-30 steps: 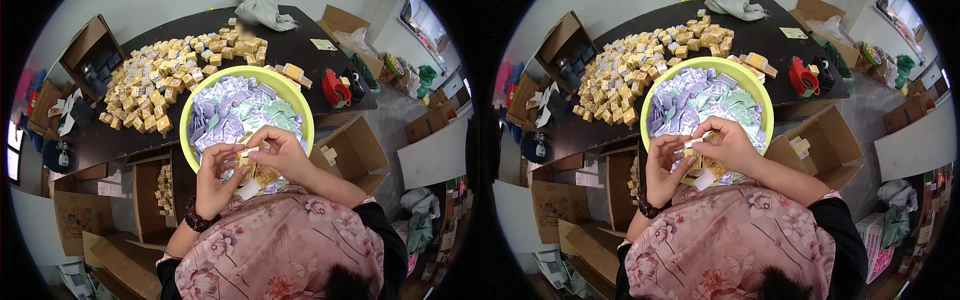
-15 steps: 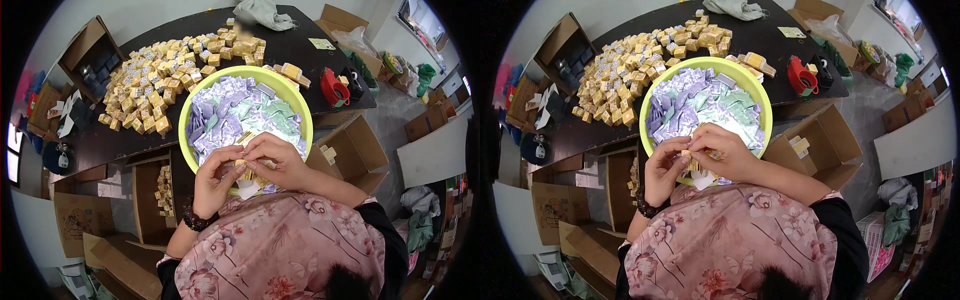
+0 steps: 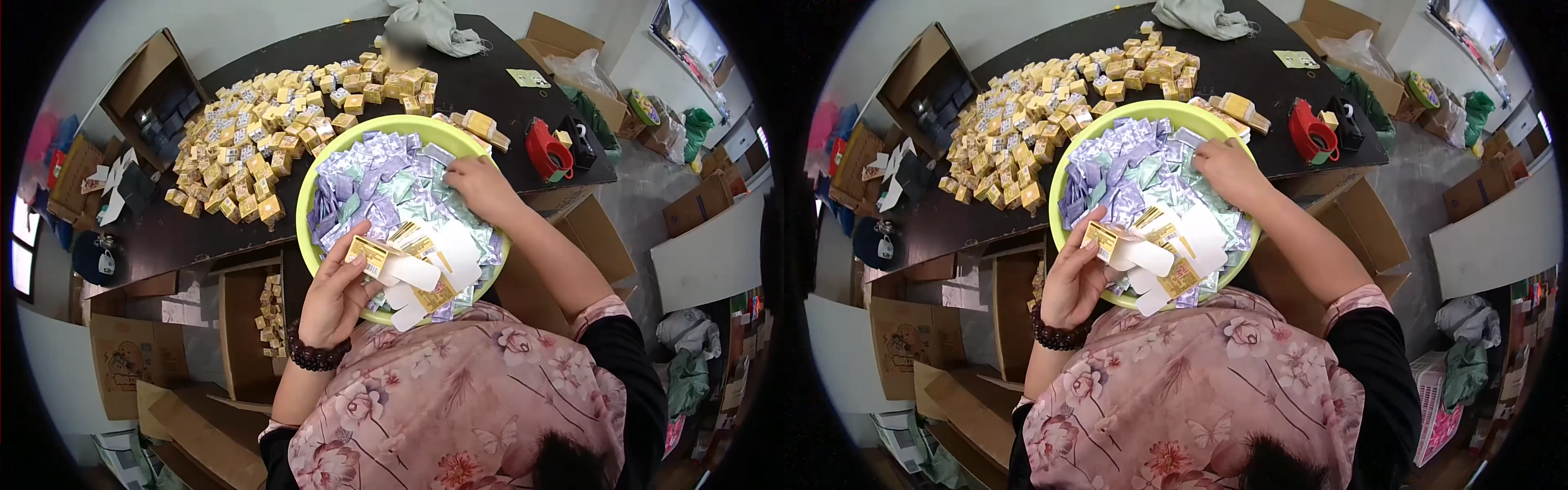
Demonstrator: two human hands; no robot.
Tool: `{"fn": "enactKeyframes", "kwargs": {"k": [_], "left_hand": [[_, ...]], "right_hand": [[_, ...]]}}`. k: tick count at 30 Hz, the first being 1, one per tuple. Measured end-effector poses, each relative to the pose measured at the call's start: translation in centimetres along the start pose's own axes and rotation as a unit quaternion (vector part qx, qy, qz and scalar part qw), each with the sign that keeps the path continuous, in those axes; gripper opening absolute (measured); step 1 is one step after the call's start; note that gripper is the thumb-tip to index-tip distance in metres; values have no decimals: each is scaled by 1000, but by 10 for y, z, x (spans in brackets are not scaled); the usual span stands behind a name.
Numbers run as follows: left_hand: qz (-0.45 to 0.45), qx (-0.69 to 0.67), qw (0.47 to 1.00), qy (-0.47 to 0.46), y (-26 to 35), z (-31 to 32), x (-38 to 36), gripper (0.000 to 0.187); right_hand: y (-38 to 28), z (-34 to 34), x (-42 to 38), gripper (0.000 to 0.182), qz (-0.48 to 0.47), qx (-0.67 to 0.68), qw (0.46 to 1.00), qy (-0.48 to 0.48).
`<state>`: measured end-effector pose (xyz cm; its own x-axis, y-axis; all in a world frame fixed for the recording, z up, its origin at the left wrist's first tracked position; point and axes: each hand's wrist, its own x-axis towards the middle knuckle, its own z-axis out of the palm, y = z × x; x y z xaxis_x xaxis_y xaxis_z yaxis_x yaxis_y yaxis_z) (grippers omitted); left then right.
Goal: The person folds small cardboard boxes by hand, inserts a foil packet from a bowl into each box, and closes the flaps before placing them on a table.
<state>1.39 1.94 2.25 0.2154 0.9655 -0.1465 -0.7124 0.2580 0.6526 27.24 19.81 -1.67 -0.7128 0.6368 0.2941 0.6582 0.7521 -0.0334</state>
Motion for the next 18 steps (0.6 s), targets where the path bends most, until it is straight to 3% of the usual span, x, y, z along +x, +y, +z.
{"fn": "enactKeyframes", "kwargs": {"k": [1, 2, 3, 4, 6, 7, 12, 18], "left_hand": [[-1, -3, 1000, 14, -1, -5, 1, 42], [-1, -4, 1000, 16, -4, -7, 3, 42], [25, 6, 999, 38, -8, -7, 4, 40], [50, 17, 997, 60, -13, -8, 5, 37], [51, 27, 997, 51, -18, -7, 7, 35], [67, 36, 997, 27, -21, 0, 6, 34], [113, 150, 982, -22, -28, 4, 0, 34], [111, 20, 994, -14, -30, -1, 2, 28]], "right_hand": [[-12, -15, -3, 20, 40, -40, 994, 97], [-27, -30, -5, 20, 39, -39, 994, 95], [-43, -43, -8, 18, 63, 145, 973, 169], [-61, -53, -13, 16, 86, 323, 912, 237], [-101, -62, -24, 13, 40, 388, 888, 242], [-114, -64, -29, 11, 18, 301, 925, 230], [-127, -45, -33, 16, -18, 223, 950, 218], [-135, -56, -37, 23, -38, 225, 944, 241]]}}
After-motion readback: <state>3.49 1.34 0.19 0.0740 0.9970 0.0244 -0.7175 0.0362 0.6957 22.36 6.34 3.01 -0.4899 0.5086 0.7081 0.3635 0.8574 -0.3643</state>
